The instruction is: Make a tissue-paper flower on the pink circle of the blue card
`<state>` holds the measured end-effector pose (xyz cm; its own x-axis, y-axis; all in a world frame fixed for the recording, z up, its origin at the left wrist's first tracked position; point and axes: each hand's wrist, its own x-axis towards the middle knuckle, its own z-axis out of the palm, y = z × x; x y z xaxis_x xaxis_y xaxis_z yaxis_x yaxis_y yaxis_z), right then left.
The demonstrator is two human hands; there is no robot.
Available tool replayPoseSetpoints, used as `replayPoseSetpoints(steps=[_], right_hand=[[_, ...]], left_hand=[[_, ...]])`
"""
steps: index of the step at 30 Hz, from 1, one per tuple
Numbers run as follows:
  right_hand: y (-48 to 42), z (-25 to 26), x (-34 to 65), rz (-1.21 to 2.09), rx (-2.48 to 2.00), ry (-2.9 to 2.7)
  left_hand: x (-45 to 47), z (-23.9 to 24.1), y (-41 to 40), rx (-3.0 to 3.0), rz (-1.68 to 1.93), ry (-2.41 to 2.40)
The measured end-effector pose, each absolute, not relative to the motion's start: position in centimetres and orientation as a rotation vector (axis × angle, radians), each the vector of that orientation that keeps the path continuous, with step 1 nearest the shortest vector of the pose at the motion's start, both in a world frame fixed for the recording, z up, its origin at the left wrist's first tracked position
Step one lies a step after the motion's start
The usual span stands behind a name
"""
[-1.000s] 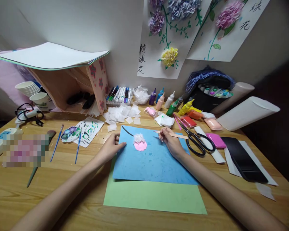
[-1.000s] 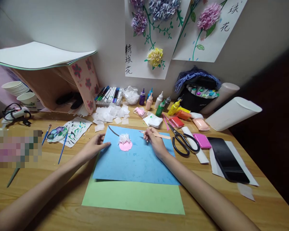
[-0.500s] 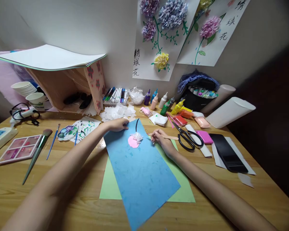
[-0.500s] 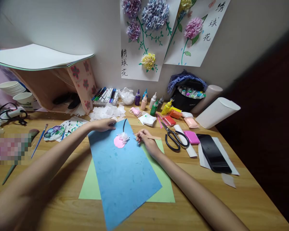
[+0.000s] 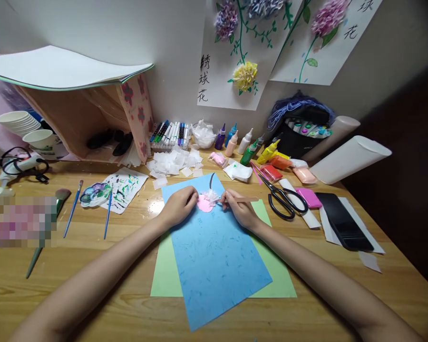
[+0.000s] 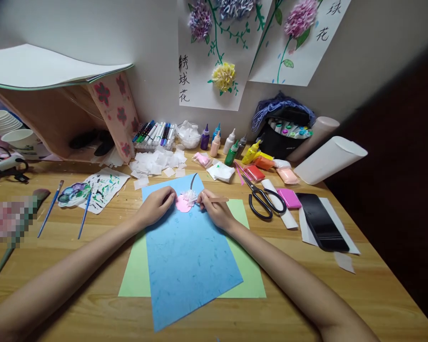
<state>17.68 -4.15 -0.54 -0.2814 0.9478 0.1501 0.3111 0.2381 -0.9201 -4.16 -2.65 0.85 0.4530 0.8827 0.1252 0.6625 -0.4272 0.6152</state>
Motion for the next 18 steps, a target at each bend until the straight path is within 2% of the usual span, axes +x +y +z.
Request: replayPoseSetpoints(steps=[10, 18], right_hand=[[-3.67, -0.54, 17.48, 0.824, -1.192, -1.959], [-3.34, -0.79, 17.18, 0.979, -1.207, -1.753]], left_hand=[[-4.08, 0.48, -2.01, 2.289, 0.561, 1.264], [-4.04, 0.54, -1.93, 2.302, 0.563, 1.265]])
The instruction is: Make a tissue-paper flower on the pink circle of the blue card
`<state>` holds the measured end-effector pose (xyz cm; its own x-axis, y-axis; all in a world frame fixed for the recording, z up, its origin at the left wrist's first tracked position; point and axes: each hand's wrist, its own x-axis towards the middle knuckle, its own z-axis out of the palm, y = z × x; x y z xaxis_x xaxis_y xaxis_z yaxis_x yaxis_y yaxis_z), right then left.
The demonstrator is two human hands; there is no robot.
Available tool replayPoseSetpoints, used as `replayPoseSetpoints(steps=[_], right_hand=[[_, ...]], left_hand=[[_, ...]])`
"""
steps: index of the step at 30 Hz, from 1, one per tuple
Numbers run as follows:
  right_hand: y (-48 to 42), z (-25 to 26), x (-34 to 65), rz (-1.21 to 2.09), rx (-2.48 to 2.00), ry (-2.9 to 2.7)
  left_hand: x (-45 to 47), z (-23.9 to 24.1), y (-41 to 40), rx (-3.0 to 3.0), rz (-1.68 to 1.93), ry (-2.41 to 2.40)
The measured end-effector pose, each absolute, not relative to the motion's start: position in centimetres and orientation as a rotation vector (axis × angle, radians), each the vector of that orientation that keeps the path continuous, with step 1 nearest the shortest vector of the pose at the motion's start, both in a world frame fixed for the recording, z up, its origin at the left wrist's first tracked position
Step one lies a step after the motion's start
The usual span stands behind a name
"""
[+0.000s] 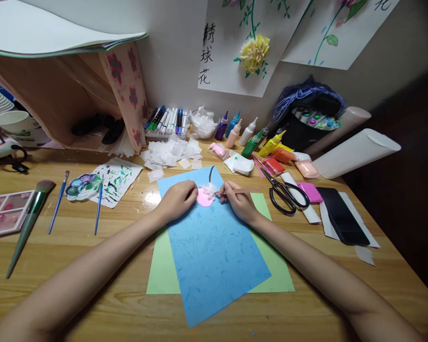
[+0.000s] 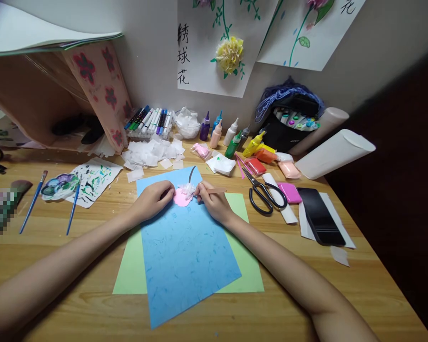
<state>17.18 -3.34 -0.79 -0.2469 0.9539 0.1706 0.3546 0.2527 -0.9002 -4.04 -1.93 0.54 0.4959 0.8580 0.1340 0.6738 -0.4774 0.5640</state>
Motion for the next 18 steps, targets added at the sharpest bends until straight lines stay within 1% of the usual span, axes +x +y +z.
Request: replayPoseSetpoints(steps=[5, 10, 18], right_hand=[[-2.4, -1.0, 16.5, 0.960, -1.265, -1.607], [-1.5, -0.7, 15.7, 0.859, -1.346, -1.658], [-2.3, -1.1, 16.7, 0.808, -1.164, -1.578]], left_hand=[[-4.1, 0.4, -1.9, 2.309, 0.565, 1.261], [-4.1, 0.4, -1.9, 2.309, 0.566, 1.264], [-4.1, 0.3, -1.9, 2.307, 0.561, 1.264]])
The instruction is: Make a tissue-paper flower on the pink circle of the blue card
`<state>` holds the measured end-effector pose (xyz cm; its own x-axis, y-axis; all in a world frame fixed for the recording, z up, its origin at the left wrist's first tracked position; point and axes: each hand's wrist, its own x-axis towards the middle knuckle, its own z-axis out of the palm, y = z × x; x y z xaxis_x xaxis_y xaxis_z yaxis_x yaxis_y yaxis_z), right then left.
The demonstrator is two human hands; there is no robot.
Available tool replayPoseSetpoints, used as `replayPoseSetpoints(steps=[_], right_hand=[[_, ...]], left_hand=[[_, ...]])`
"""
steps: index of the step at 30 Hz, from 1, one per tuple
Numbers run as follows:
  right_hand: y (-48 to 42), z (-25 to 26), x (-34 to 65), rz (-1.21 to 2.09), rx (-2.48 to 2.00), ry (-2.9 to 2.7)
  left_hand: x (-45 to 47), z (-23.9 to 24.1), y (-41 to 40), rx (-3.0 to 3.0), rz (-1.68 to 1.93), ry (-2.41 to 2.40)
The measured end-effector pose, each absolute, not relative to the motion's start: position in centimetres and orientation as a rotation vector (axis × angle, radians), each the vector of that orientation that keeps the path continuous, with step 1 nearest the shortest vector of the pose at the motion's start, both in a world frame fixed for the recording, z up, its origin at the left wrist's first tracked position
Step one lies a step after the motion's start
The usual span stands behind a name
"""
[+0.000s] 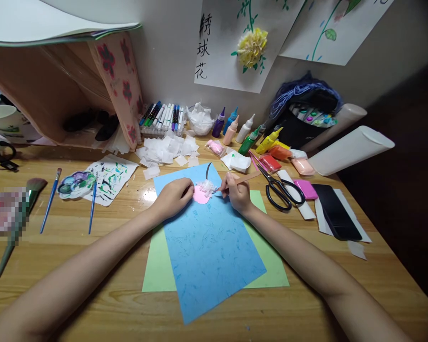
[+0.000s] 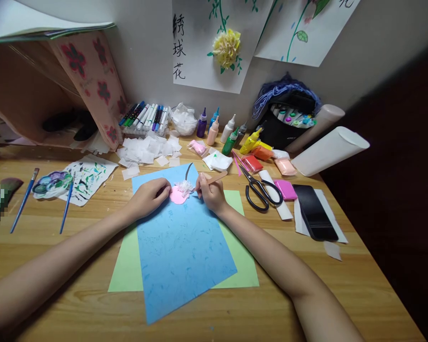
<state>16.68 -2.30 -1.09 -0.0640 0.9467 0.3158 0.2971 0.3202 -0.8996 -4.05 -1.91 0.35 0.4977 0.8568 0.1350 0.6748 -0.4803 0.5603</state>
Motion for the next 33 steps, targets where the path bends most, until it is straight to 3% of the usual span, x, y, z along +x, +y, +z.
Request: replayPoseSetpoints(steps=[8, 16, 33], right_hand=[[-2.5, -1.1, 17.0, 0.801, -1.091, -1.821], [-2.4, -0.8, 16.7, 0.849, -1.177, -1.756], [-2.2, -0.6, 16.7, 0.850, -1.174, -1.696]], left_hand=[[-4.0, 0.4, -1.9, 2.306, 0.555, 1.260], [-3.4, 1.3, -3.1, 2.511, 0.684, 1.122], [-0.4, 0.8, -2.6, 2.658, 0.598, 1.335]])
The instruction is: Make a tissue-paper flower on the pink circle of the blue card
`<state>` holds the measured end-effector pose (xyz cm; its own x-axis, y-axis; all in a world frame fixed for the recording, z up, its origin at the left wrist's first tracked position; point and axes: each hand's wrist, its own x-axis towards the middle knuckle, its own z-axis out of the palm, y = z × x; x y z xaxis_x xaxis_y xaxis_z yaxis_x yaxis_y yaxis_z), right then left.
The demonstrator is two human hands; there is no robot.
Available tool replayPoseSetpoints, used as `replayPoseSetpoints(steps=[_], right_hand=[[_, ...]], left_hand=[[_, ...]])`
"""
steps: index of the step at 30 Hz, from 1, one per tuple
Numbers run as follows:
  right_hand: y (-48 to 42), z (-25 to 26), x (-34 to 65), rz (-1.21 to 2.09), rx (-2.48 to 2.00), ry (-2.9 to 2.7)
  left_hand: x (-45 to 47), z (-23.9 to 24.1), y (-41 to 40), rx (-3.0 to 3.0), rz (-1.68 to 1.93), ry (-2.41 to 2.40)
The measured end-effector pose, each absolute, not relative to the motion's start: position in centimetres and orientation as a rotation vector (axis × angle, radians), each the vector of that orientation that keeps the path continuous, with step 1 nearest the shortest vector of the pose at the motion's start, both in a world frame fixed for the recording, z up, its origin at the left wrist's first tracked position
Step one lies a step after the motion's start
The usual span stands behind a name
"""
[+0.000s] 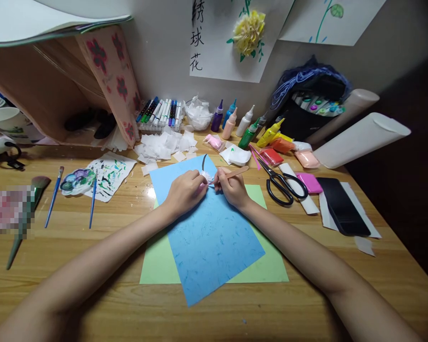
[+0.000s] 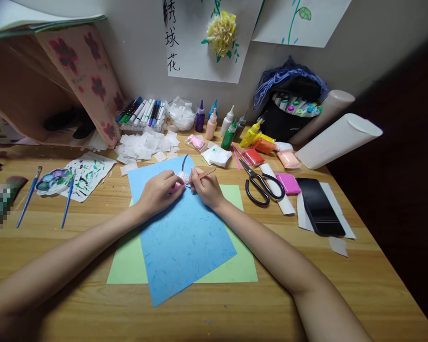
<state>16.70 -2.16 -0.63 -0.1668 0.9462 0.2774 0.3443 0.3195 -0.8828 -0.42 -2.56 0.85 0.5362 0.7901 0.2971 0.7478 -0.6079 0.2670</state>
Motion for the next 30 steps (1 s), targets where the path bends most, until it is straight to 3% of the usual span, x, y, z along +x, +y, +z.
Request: replayPoseSetpoints(steps=[4, 9, 13, 19, 30], right_hand=[[-2.0, -0.7, 16.7, 0.944, -1.153, -1.595], [-2.2, -0.6, 16.4, 1.354, -1.035, -1.429], [-2.8, -0.5, 15.7, 1.554, -0.967, -1.414], [-3.2, -0.4, 14.9, 1.564, -1.000, -1.434], [-2.9, -0.6, 14.6, 1.573, -1.023, -1.415]], left_hand=[[-0.5, 1.1, -2.6, 2.504, 0.694, 1.359], [-3.7, 2.7, -1.5, 2.272, 0.808, 1.649], [-8.8, 4.6, 0.2, 2.216, 0.585, 2.084], [-12.1, 5.4, 1.2, 1.915, 0.148, 2.212], [-13.1, 3.7, 2.0, 1.889, 0.199, 2.180]])
